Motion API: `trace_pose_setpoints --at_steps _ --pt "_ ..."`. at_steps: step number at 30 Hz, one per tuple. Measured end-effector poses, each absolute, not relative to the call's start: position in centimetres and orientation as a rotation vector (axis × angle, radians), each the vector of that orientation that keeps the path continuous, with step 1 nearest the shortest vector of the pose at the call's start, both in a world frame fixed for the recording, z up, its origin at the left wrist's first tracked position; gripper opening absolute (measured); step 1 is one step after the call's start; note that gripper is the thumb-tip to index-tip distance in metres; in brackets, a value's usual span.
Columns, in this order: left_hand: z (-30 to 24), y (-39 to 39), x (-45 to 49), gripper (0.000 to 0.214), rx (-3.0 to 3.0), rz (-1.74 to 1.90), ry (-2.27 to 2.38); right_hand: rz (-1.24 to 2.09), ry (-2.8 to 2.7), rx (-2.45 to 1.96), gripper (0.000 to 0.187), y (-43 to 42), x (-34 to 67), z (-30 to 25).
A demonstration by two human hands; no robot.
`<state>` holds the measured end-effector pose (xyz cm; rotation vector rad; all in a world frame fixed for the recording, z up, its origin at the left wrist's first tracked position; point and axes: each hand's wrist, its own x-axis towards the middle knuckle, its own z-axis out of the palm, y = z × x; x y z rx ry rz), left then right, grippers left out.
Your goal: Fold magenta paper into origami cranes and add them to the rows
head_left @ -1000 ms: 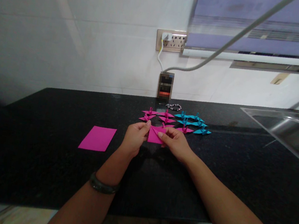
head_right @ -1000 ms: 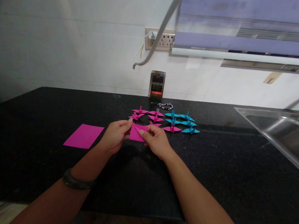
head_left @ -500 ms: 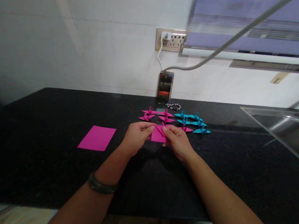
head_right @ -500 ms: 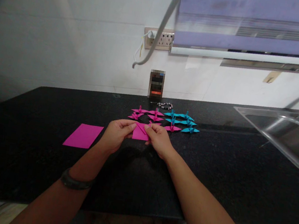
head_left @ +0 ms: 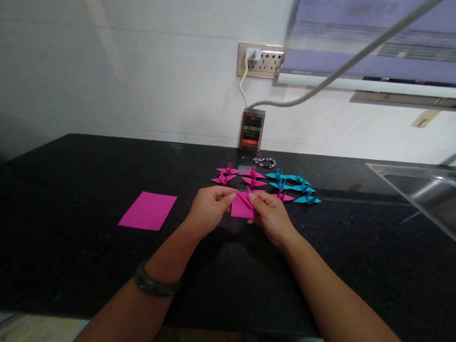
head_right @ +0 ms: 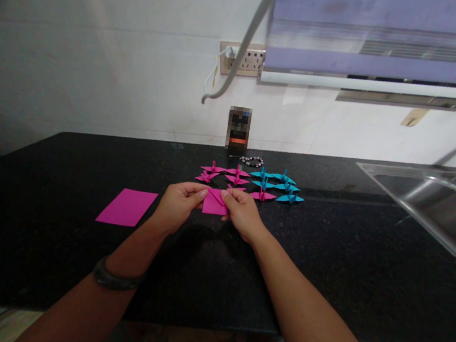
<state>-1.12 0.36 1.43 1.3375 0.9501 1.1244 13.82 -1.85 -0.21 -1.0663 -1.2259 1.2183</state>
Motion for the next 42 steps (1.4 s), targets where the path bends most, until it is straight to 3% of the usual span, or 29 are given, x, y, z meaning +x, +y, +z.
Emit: trace_pose_setpoints --at_steps 14,23,27,35,42 --pt "1.3 0.4 -1.5 0.020 1.549 1.168 1.029 1.037 -1.415 -1.109 0.031 -1.9 14.0 -0.3" --pt "2.2 -0.2 -1.0 0.022 1.222 1.024 0.947 0.764 -1.611 -1.155 0.022 -2.1 14.1 0.2" --pt "2.5 -0.5 -0.9 0.031 1.211 0.997 0.918 0.741 -1.613 -1.158 0.022 -2.2 14.0 0.3" --pt "1.5 -0.2 -0.7 0.027 1.344 1.125 1.049 0.746 -1.654 -1.165 0.020 -2.5 13.9 0.5" --pt "1.4 -0.3 -0.7 0.033 1.262 1.074 0.981 0.931 -1.577 -1.090 0.020 -2.4 13.8 0.4"
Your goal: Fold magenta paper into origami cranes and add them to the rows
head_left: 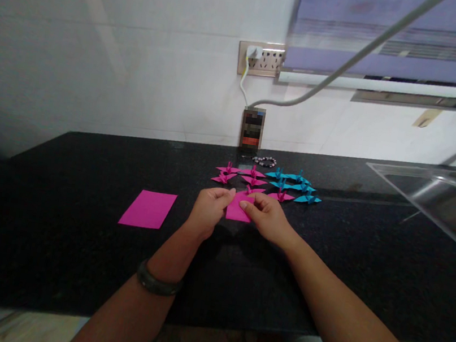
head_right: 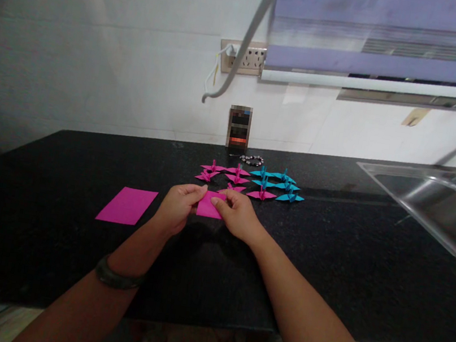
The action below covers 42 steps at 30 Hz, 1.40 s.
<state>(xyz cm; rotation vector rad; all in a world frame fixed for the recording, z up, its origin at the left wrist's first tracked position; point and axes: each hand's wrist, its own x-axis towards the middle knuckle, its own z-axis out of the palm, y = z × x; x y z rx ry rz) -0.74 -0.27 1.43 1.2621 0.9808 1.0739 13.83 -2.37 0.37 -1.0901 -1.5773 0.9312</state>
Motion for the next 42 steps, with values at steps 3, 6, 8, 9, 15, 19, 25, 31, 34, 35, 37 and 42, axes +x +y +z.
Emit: trace_pose_setpoints --at_steps 3,6,8,9,15,19,25,31,34,35,37,42 --pt "1.4 -0.2 -0.9 0.033 1.345 1.097 0.997 0.965 -1.522 -1.083 0.022 -2.3 13.8 0.3" --pt "1.2 0.1 -1.0 0.028 1.424 1.160 1.037 0.993 -1.493 -1.101 0.025 -2.3 13.7 0.2" --pt "1.0 0.2 -1.0 0.027 1.442 1.182 1.044 1.009 -1.499 -1.133 0.027 -2.2 13.7 0.0" --pt "1.0 0.2 -1.0 0.026 1.449 1.197 1.049 0.998 -1.500 -1.157 0.028 -2.2 13.6 0.0" --pt "1.1 0.1 -0.8 0.023 1.400 1.312 1.100 1.042 -1.445 -1.132 0.027 -2.2 13.4 0.1" --pt "1.4 -0.1 -0.7 0.021 1.316 1.255 1.067 1.088 -1.221 -1.132 0.026 -1.9 13.5 0.1" --pt "1.8 -0.4 -0.7 0.021 1.303 0.968 1.097 0.860 -1.411 -1.207 0.022 -1.5 15.0 0.4" --pt "1.4 -0.4 -1.1 0.026 1.455 0.775 1.012 0.703 -1.726 -1.126 0.019 -2.0 15.4 1.1" --pt "1.5 -0.2 -1.2 0.026 1.336 0.875 1.081 0.725 -1.587 -1.134 0.022 -1.7 15.3 0.8" --pt "1.6 -0.1 -1.2 0.026 1.274 0.915 1.093 0.736 -1.552 -1.130 0.022 -1.7 15.3 0.7" --pt "1.8 0.0 -1.3 0.026 1.160 0.973 1.084 0.760 -1.533 -1.103 0.020 -1.7 15.4 0.7" --pt "1.8 0.2 -1.4 0.024 1.068 0.999 1.048 0.737 -1.680 -1.057 0.017 -2.4 15.3 1.2"
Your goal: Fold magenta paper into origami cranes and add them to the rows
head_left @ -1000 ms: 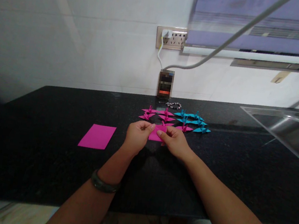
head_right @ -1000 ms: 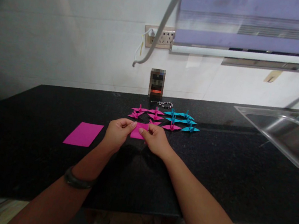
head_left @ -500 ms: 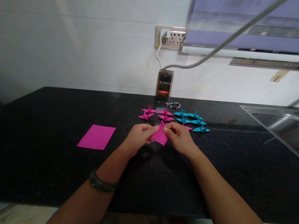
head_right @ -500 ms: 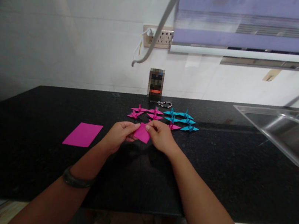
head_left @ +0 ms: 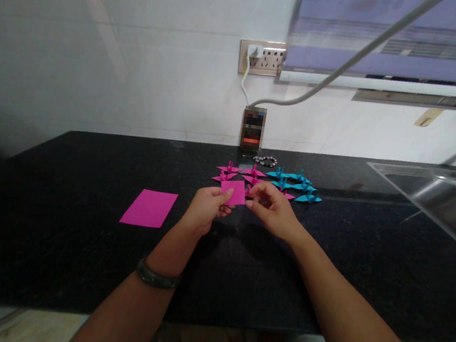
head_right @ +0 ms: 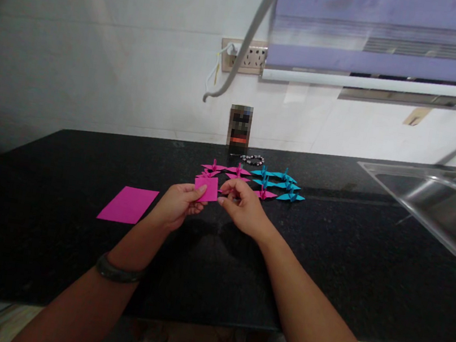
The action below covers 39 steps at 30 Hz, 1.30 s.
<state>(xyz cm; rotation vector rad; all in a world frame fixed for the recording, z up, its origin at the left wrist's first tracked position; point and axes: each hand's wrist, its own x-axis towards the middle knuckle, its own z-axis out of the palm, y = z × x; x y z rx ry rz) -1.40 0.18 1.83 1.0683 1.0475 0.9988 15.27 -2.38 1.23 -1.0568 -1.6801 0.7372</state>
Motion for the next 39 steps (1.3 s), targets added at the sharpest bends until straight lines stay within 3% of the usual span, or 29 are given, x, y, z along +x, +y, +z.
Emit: trace_pose_setpoints --at_steps 13,29,39 --pt "1.5 0.3 -1.3 0.026 1.274 0.985 1.133 0.540 -1.853 -1.039 0.024 -2.6 15.2 1.5" --pt "1.5 -0.2 -0.8 0.024 1.328 0.975 1.101 0.261 -1.883 -0.996 0.004 -2.2 14.8 0.8" --pt "1.6 -0.3 -0.7 0.027 1.283 0.945 1.041 0.327 -1.687 -1.141 0.012 -2.2 13.9 0.2"
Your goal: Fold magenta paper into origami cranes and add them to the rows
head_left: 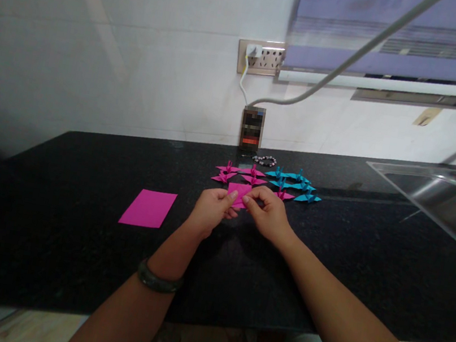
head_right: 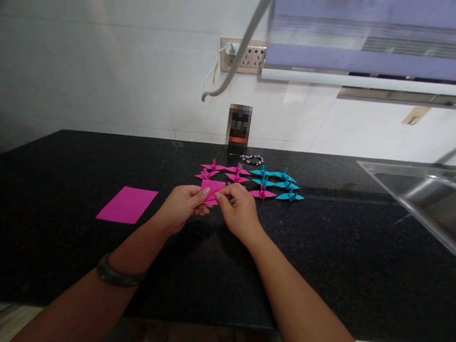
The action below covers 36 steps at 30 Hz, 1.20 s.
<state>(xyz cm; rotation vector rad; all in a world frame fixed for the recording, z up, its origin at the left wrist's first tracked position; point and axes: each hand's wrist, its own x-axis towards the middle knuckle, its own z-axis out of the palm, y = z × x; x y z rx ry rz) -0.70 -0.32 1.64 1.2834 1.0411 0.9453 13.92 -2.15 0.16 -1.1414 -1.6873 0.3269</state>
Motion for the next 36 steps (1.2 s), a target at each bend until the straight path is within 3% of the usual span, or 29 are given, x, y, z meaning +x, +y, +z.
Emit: trace_pose_setpoints --at_steps 25,31,36 --pt "1.0 0.0 -0.8 0.031 1.650 1.032 1.118 0.657 -1.409 -1.160 0.017 -1.9 13.9 0.0" --pt "1.1 -0.1 -0.8 0.029 1.688 1.022 1.098 0.976 -1.258 -1.018 0.054 -2.0 13.9 0.7" --pt "1.4 -0.2 -0.9 0.028 1.745 1.005 1.080 1.101 -1.329 -1.040 0.030 -2.2 14.0 1.0"
